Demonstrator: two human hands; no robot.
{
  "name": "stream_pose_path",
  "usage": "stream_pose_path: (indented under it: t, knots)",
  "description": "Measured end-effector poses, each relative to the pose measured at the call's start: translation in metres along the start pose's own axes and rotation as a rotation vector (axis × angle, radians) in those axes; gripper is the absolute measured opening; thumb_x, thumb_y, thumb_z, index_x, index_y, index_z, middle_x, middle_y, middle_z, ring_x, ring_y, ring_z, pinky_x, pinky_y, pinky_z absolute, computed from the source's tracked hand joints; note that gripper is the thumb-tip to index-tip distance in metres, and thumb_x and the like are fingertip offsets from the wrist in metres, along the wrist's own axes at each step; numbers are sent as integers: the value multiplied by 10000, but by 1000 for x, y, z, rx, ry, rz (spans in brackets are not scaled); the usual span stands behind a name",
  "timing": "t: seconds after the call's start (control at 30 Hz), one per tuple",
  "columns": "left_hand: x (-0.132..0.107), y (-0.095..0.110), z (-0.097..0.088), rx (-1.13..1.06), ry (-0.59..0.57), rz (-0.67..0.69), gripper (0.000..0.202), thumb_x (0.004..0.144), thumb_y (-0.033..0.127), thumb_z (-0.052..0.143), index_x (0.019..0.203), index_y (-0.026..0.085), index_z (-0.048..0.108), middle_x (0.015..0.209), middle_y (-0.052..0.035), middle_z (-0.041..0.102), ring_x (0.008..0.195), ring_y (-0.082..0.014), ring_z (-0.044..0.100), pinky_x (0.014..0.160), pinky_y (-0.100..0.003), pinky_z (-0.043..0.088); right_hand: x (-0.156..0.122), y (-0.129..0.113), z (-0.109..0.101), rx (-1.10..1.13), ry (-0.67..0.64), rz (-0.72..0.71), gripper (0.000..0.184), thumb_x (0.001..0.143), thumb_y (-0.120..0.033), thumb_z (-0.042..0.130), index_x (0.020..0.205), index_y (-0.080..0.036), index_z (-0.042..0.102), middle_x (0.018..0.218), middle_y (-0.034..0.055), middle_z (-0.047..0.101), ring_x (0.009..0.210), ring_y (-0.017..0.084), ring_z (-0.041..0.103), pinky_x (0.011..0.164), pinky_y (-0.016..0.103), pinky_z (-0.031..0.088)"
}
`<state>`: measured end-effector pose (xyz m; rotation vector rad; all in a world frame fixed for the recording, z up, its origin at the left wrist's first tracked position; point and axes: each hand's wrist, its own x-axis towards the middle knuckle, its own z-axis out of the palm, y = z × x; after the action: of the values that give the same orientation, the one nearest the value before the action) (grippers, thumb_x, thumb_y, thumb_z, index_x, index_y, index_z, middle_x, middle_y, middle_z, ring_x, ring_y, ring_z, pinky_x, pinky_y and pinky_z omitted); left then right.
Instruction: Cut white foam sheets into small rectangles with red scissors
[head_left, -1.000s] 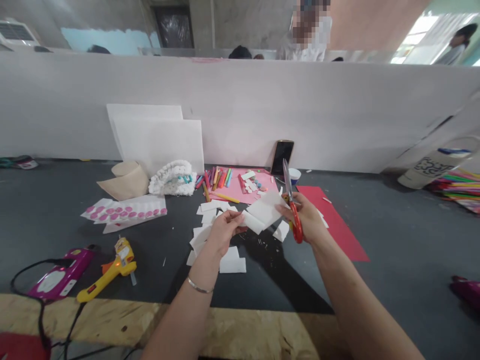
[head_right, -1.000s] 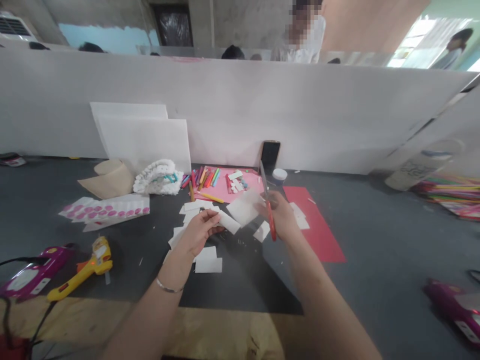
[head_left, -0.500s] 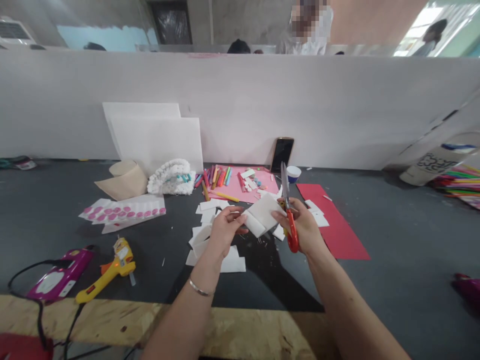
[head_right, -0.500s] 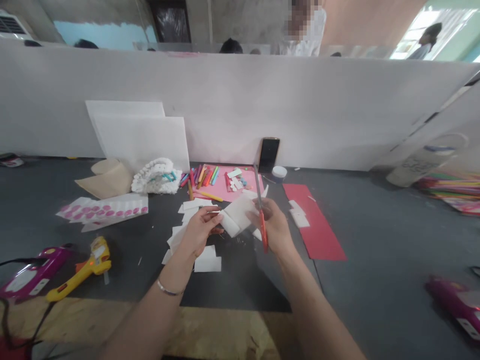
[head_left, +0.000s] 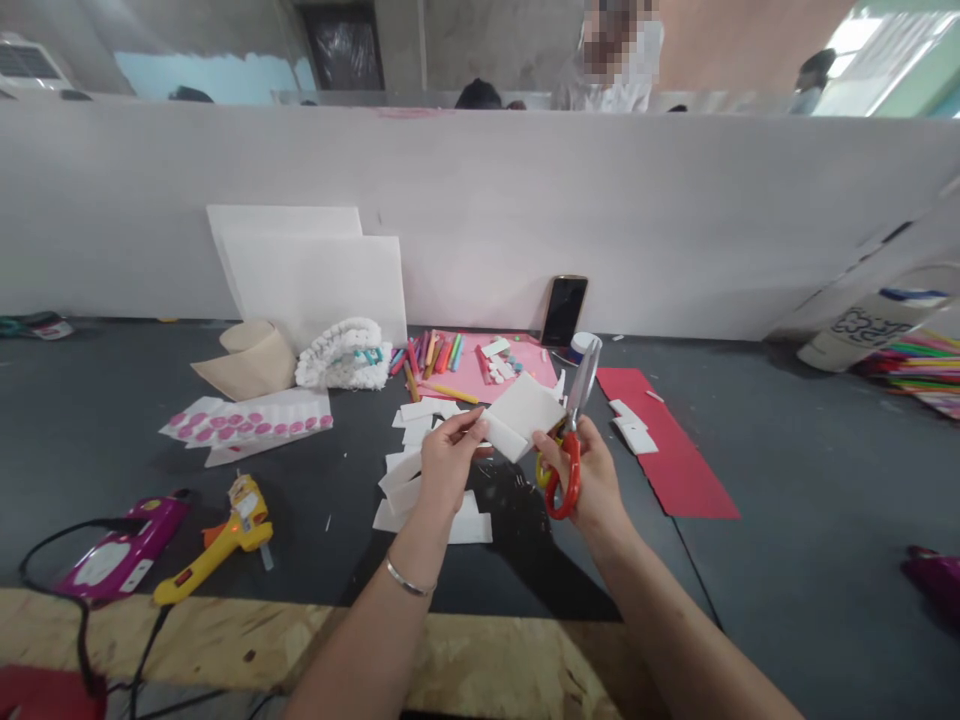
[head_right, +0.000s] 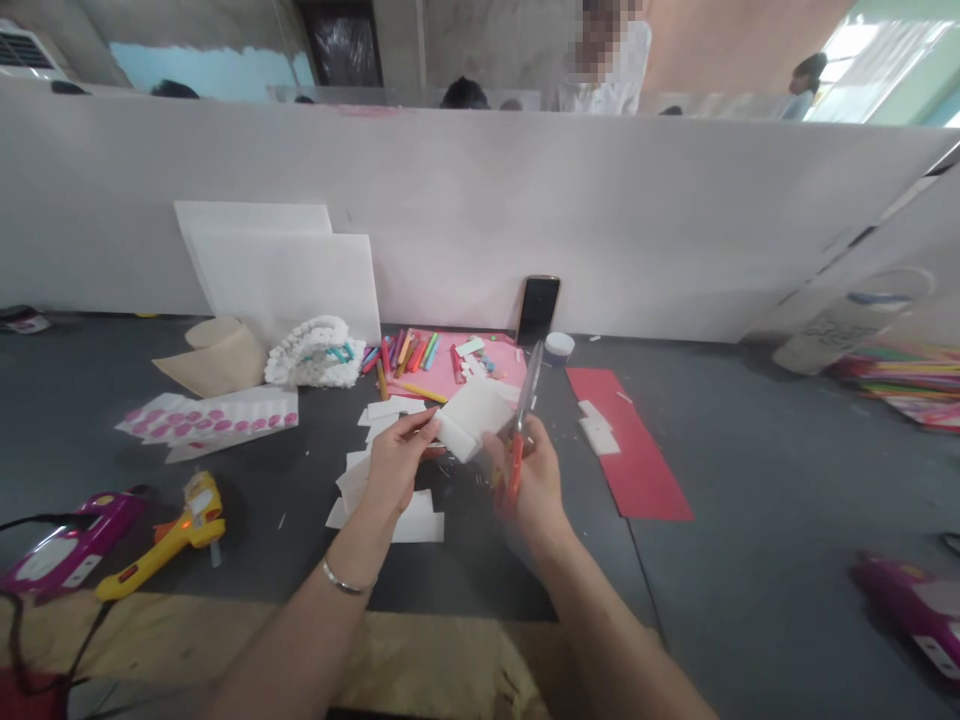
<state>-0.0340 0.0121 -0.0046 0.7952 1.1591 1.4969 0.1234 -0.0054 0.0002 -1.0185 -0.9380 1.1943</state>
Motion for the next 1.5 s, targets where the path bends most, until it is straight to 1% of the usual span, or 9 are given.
stream_pose_path:
  t: [0.13,0.33,0.67,0.83,0.93,1.23,1.37,1.43,1.5]
  knots:
    - [0,-2,-3,60,-11,16,333,666,341,797,957,182,775,841,-35,736,664,-151,646,586,-291,591,0,-1,-1,-11,-19,16,332,721,-368,810,882,-251,544,638,-92,550,457,67,474,425,187,411]
    - [-1,-3,-1,91,13,39,360,678,360,790,989,181,772,768,-23,724,556,-123,605,484,-248,538,1,5,-2,-20,-6,-14,330,728,-366,808,855,-241,531,677,-84,563,495,68,508,458,187,437]
    - [-6,-1,3,100,-12,105,339,719,359,753,1011,187,748,763,-16,702,542,-115,599,530,-253,531,-9,12,11,50,24,1,421,691,-345,822,939,-269,490,769,-67,629,576,107,601,527,230,518]
    - [-9,3,9,-84,-159,-27,500,639,386,817,1081,176,714,800,-8,661,697,-133,614,557,-235,543,-5,9,9,114,67,-17,411,688,-318,815,969,-259,522,821,-46,639,640,120,627,575,246,540]
    - [-9,0,9,-138,-255,-97,476,604,386,849,1003,157,724,777,-4,651,716,-135,616,578,-236,553,-3,7,6,149,59,1,391,695,-312,814,972,-253,544,808,-49,634,639,118,628,568,243,536]
    - [-10,-3,8,-105,-229,-153,383,600,425,846,814,133,720,768,-32,690,694,-139,630,568,-228,548,-3,10,5,166,22,40,363,714,-296,817,964,-254,557,760,-61,633,591,118,619,543,253,535]
    - [-11,-1,9,-103,-233,-72,486,640,407,830,1038,159,704,765,-16,677,727,-151,639,606,-248,572,-2,9,4,166,33,36,371,707,-287,819,972,-244,564,737,-64,630,584,110,610,523,230,527]
    - [-10,2,6,-71,-282,3,612,654,382,829,1209,202,646,822,-15,688,745,-157,641,631,-271,586,0,7,1,162,15,43,369,706,-283,820,978,-240,575,738,-62,633,587,104,604,524,220,525]
    - [-9,5,2,8,-350,68,620,668,364,824,1242,218,638,915,-37,705,739,-156,639,649,-286,590,3,5,-3,158,-48,66,376,711,-286,817,1006,-239,589,755,-53,647,593,107,605,525,222,527]
